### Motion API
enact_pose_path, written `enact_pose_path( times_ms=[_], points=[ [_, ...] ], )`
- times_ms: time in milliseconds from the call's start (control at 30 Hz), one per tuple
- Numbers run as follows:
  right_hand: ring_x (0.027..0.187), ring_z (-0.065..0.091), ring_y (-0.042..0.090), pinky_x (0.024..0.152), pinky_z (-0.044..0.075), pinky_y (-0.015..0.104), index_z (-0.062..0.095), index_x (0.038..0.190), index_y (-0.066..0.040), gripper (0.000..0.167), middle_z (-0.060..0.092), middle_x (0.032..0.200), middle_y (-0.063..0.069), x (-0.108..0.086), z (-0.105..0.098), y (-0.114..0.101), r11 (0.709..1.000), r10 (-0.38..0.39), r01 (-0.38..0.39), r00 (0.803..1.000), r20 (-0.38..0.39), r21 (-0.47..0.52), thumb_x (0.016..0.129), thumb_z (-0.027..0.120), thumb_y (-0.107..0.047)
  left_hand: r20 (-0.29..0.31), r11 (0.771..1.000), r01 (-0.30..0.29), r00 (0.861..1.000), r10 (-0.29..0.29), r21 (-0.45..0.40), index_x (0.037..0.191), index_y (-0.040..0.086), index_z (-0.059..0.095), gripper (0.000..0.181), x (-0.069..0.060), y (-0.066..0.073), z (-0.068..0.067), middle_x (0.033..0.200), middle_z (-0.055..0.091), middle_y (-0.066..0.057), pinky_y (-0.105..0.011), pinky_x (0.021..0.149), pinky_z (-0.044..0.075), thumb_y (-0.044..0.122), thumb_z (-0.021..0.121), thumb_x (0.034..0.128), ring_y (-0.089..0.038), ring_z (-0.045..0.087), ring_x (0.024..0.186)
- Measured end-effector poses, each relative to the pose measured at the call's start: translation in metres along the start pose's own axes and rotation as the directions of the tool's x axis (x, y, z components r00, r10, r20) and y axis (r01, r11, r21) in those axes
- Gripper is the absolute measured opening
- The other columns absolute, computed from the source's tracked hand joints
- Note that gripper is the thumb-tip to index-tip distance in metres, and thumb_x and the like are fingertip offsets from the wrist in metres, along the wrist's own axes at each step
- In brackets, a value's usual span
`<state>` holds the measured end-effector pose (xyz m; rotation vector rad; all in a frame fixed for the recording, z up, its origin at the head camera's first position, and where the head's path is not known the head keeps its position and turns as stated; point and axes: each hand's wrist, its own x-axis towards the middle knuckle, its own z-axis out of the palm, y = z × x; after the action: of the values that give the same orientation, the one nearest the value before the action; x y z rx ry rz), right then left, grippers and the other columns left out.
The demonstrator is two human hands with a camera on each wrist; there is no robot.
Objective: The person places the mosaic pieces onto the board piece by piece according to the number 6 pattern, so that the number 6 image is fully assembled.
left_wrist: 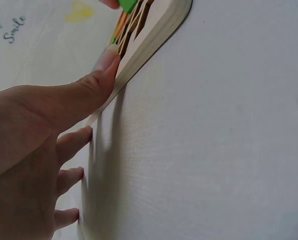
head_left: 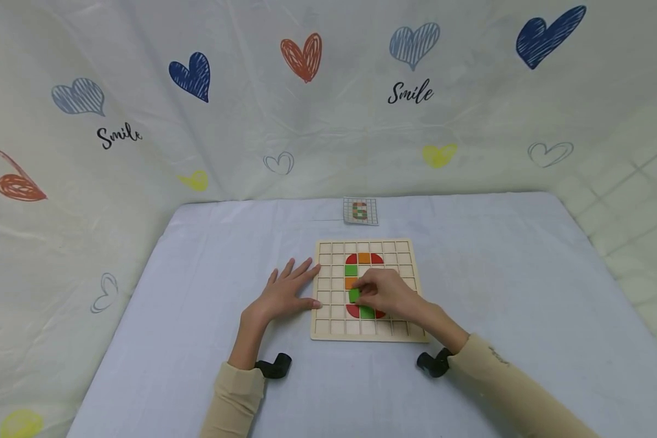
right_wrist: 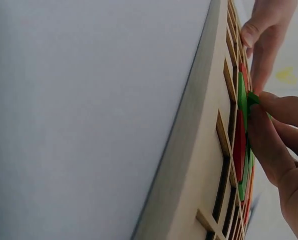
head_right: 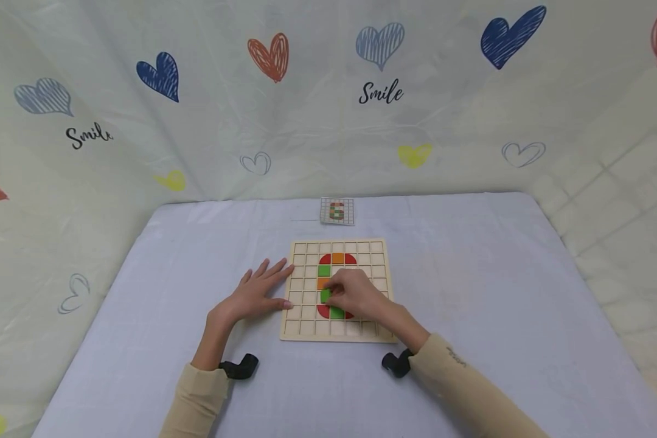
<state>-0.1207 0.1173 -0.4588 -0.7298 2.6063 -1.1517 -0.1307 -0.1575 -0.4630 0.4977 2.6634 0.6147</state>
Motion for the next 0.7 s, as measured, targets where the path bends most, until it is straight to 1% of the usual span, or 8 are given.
enact_pose_path(
  times_ms=[100, 300, 533, 700],
  points=[
    [0.076, 0.061, 0.007, 0.068, 0.054, 0.020, 0.078, 0.106, 0.000, 0.023, 0.074, 0.092, 0.004, 0.0025, 0.0029, -0.0003, 0.998, -0.045, 0.045, 0.999, 0.004, -0.048, 0.085, 0.083, -0.006, 0.003, 1.000, 0.001, 1.000, -0.001, -0.002, 0.162, 0.026, 0.035, 0.086, -0.0003, -0.0007, 0.0006, 0.172, 0.023, -0.001, -0.066, 0.125, 0.004, 0.050, 0.075, 0.0905, -0.037, 0.005, 0.161],
    [0.074, 0.058, 0.006, 0.066, 0.052, 0.019, 0.080, 0.105, -0.002, 0.022, 0.068, 0.088, 0.002, 0.0073, 0.0077, -0.0020, 0.989, -0.082, 0.084, 0.996, 0.024, -0.121, 0.084, 0.084, -0.006, 0.004, 1.000, 0.017, 1.000, -0.017, -0.012, 0.162, 0.027, 0.034, 0.086, -0.0029, -0.0008, 0.0012, 0.172, 0.022, -0.001, -0.065, 0.126, 0.002, 0.049, 0.075, 0.0905, -0.036, 0.004, 0.161],
    [0.074, 0.056, 0.008, 0.065, 0.051, 0.019, 0.079, 0.106, -0.001, 0.023, 0.064, 0.089, 0.003, 0.0079, 0.0092, -0.0029, 0.985, -0.088, 0.091, 0.996, 0.026, -0.147, 0.084, 0.084, -0.006, 0.000, 1.000, 0.017, 1.000, -0.017, -0.019, 0.163, 0.027, 0.034, 0.086, -0.0029, -0.0003, 0.0007, 0.172, 0.021, 0.000, -0.065, 0.126, 0.001, 0.048, 0.075, 0.0908, -0.036, 0.003, 0.161],
    [0.077, 0.059, 0.012, 0.067, 0.052, 0.020, 0.078, 0.108, -0.001, 0.025, 0.065, 0.093, 0.006, 0.0038, 0.0059, -0.0014, 0.985, -0.100, 0.101, 0.995, 0.016, -0.140, 0.084, 0.083, -0.006, 0.006, 1.000, 0.003, 1.000, -0.002, -0.018, 0.162, 0.027, 0.035, 0.084, 0.0005, 0.0002, 0.0009, 0.172, 0.021, 0.001, -0.066, 0.126, 0.002, 0.049, 0.074, 0.0914, -0.035, 0.003, 0.161]
  ],
)
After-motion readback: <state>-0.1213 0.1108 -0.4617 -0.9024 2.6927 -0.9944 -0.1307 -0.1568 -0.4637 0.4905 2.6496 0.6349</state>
